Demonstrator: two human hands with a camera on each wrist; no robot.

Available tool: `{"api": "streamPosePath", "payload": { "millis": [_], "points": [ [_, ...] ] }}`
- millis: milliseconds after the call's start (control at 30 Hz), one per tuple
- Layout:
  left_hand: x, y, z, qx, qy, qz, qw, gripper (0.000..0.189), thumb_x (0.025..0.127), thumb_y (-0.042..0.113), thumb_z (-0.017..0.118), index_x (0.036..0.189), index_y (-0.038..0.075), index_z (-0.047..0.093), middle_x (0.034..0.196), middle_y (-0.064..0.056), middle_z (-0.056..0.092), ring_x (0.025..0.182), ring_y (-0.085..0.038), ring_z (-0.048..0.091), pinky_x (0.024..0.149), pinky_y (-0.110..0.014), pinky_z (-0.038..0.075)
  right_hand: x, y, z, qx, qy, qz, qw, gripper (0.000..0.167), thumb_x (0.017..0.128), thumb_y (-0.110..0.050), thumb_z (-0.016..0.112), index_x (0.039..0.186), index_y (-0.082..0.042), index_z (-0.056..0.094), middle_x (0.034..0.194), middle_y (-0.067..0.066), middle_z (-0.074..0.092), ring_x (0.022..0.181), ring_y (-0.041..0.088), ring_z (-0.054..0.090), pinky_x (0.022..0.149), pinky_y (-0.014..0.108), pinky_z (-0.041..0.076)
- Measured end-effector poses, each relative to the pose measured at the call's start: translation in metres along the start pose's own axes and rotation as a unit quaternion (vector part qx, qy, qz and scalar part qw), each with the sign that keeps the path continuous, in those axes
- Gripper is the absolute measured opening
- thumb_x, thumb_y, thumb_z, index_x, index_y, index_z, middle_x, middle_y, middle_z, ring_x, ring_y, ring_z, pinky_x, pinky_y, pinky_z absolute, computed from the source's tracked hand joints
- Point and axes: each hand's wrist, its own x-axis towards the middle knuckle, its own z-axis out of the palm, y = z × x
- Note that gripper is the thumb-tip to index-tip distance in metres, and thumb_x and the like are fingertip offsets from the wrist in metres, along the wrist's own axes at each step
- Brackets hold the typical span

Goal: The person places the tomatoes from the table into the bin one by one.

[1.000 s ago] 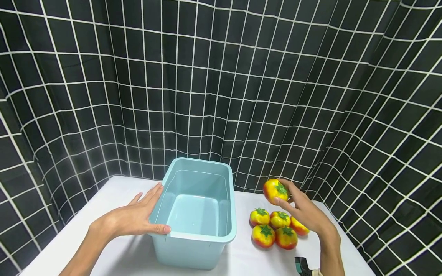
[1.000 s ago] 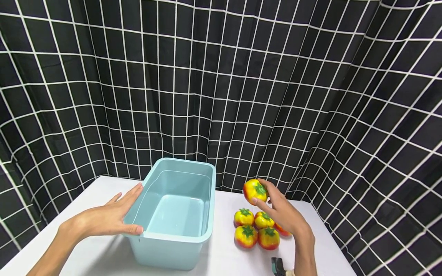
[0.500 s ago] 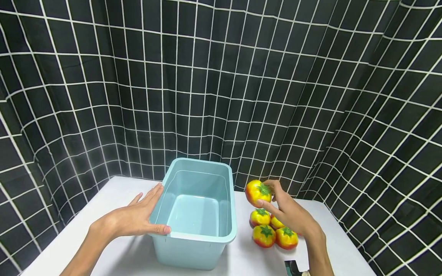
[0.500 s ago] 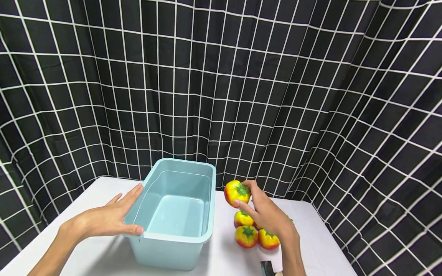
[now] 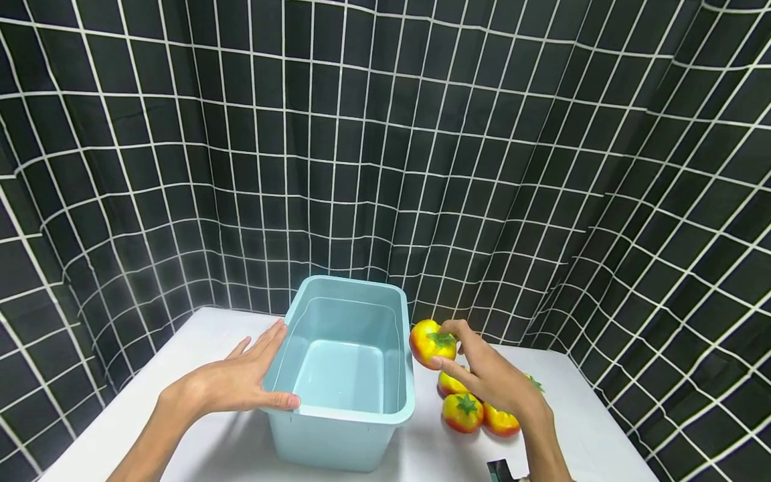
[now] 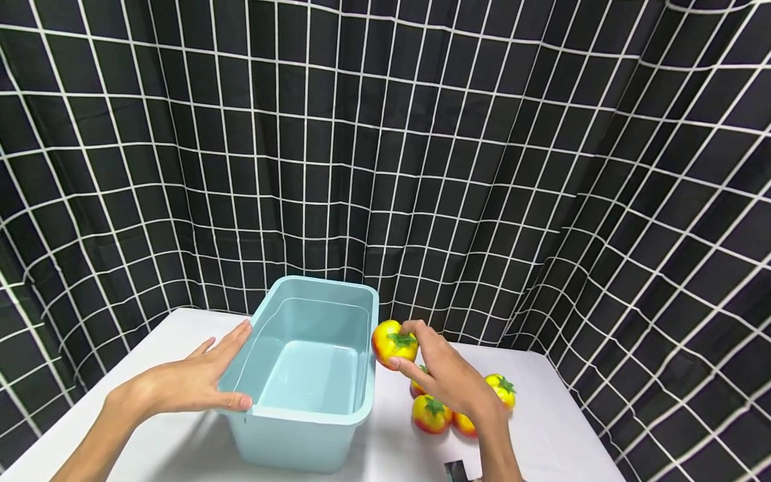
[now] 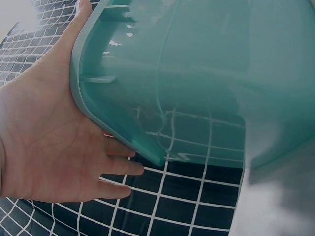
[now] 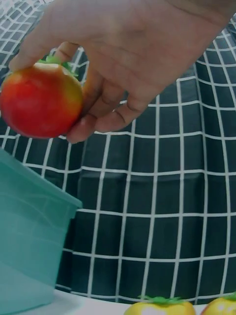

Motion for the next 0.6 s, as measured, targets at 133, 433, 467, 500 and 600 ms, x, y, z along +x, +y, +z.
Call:
{"api": "streamPosePath", "payload": {
  "millis": [133,433,467,500,600],
  "points": [
    [0.000,0.000,0.000,0.001,0.001,0.001,1.0000,0.125,0.086,0.072,0.069,0.166,-0.004,0.008,0.177,-0.021,0.004,0.164,-0.042,0.010,0.131,-0.068,0.008,0.002,-0.007,0.007,0.009,-0.006,-0.008,0.9999,0.054,0.101,-0.046,0.065,0.142,-0.020,0.041,0.138,0.008,0.059,0.114,0.025,0.061,0.091,0.044,0.064],
    [0.000,-0.001,0.000,0.002,0.000,0.001,1.0000,0.126,0.086,0.072,0.069,0.166,-0.004,0.009,0.177,-0.022,0.004,0.164,-0.042,0.010,0.131,-0.069,0.009,0.006,-0.022,0.027,0.010,0.012,-0.052,0.9985,0.054,0.106,-0.044,0.058,0.147,-0.016,0.037,0.143,0.011,0.057,0.132,0.033,0.059,0.110,0.060,0.054],
    [0.000,-0.001,0.000,0.003,0.000,0.000,1.0000,0.126,0.086,0.072,0.069,0.166,-0.004,0.008,0.177,-0.021,0.004,0.164,-0.042,0.010,0.131,-0.068,0.009,0.006,-0.024,0.029,0.007,0.012,-0.061,0.9981,0.053,0.106,-0.043,0.057,0.146,-0.015,0.038,0.143,0.010,0.057,0.132,0.032,0.059,0.111,0.059,0.053],
    [0.000,-0.001,0.000,0.003,0.000,0.000,1.0000,0.126,0.086,0.073,0.069,0.166,-0.004,0.008,0.177,-0.021,0.004,0.164,-0.042,0.010,0.131,-0.068,0.009,0.006,-0.025,0.031,0.003,0.013,-0.068,0.9976,0.052,0.106,-0.043,0.057,0.146,-0.015,0.039,0.143,0.009,0.057,0.133,0.031,0.058,0.112,0.058,0.053],
    [0.000,-0.001,-0.001,0.005,-0.001,-0.002,1.0000,0.126,0.086,0.073,0.069,0.166,-0.003,0.008,0.177,-0.021,0.004,0.164,-0.042,0.011,0.132,-0.068,0.009,0.007,-0.031,0.038,-0.009,0.005,-0.085,0.9964,0.053,0.106,-0.045,0.056,0.147,-0.013,0.042,0.143,0.005,0.057,0.134,0.026,0.056,0.114,0.054,0.052]
  ]
}}
